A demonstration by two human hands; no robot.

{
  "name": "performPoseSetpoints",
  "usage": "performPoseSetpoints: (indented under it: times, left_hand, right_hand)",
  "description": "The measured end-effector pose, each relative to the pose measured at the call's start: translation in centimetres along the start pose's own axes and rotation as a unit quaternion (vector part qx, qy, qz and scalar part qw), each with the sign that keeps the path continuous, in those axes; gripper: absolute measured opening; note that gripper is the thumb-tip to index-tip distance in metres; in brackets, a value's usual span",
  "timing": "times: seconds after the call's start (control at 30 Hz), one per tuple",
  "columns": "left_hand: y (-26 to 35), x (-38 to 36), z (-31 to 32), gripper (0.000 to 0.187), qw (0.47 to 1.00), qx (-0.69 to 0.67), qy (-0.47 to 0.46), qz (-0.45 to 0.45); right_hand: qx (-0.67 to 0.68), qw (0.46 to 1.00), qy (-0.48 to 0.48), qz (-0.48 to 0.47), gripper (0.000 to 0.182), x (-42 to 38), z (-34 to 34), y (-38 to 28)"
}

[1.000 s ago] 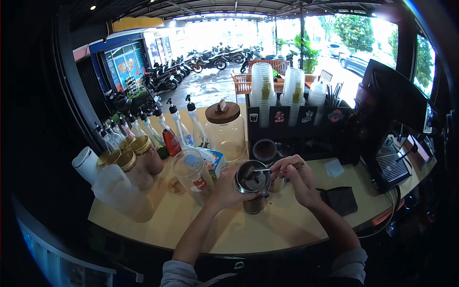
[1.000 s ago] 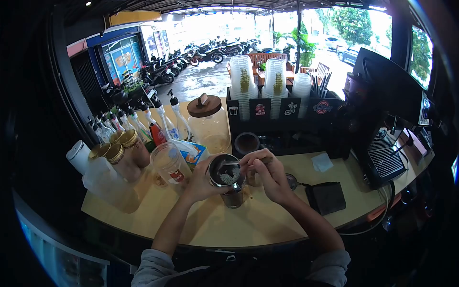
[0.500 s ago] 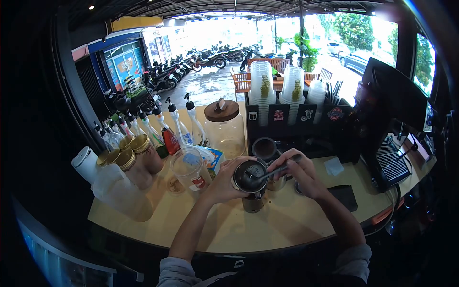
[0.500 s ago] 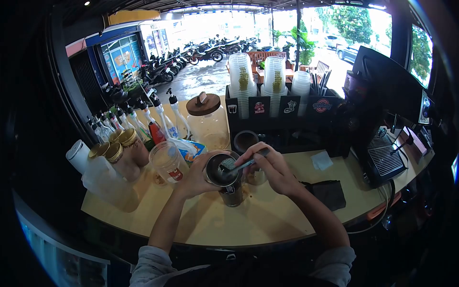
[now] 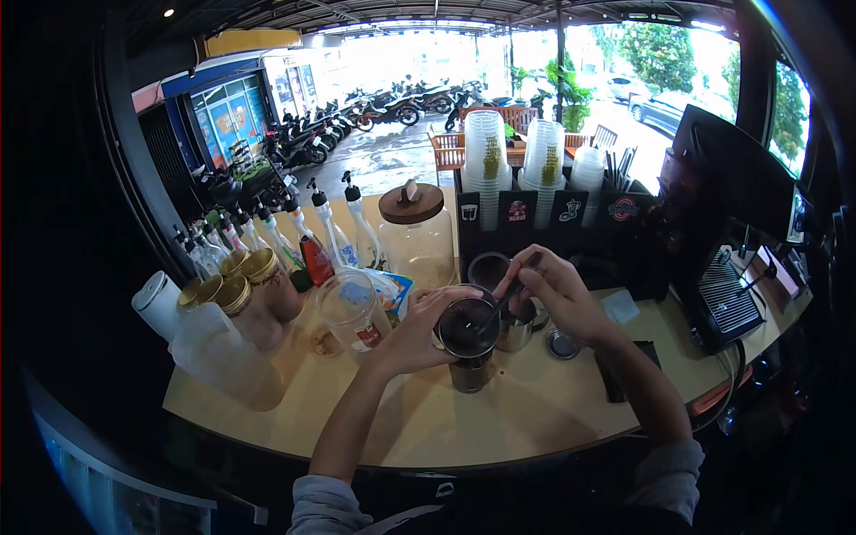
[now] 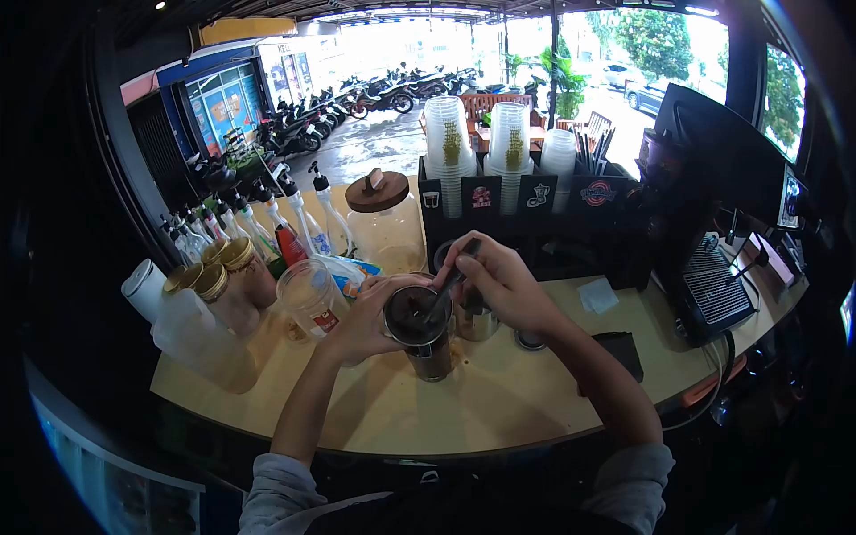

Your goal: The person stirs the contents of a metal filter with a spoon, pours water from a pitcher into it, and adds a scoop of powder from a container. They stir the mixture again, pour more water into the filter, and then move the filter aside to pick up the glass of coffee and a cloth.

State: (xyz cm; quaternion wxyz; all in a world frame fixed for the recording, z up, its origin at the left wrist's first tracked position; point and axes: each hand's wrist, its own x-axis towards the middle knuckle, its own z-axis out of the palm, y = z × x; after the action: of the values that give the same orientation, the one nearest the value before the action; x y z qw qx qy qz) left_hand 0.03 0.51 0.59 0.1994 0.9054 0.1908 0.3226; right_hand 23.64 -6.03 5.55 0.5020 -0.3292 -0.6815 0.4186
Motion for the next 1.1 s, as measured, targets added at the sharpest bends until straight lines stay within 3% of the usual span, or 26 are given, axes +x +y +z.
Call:
performPoseSetpoints:
  times: [0.3,0.4,0.53,0.7,0.8,0.93,1.03,1.1]
  left_hand:
    - [0.0,-0.2,-0.1,0.087,1.000,0.015,-0.020,0.012]
    - [-0.7,-0.2,0.5,0.088,1.000,0.021,-0.014,0.010]
    - [-0.6,-0.6,0.9,0.088,0.999,0.024,0.021,0.005]
    - [-0.3,-0.7,0.4,0.089,0.999,0.012,0.048,0.001]
    - [-0.7,-0.7,0.8,0.089,0.999,-0.008,0.033,-0.004]
    - [-0.6,-0.4,0.9,0.088,0.999,-0.008,0.038,-0.005]
    - [-0.2,-0.2,0.6,0.088,0.999,-0.010,0.035,-0.012]
    - [-0.1,-0.2,0.5,0.088,0.999,-0.010,0.037,-0.018]
  right_hand:
    - [-0.110,0.992,-0.042,-0.042,0.013,2.4,0.2,-2.2]
    - [-0.178,0.973,-0.148,-0.020,0.014,3.0,1.6,-3.0]
    - [-0.054,0.996,-0.050,-0.054,0.015,3.2,2.0,-1.4]
    - [-0.081,0.995,-0.030,-0.051,0.011,2.1,1.6,-0.6]
    - [-0.012,0.998,0.047,-0.050,0.009,1.8,1.8,-1.2]
    - [-0.092,0.994,-0.016,-0.057,0.010,1.6,1.6,-0.7]
    - [-0.001,0.997,0.035,-0.063,0.010,1.9,1.0,-1.0]
    - [-0.022,0.997,0.029,-0.066,0.009,1.6,1.2,-0.9]
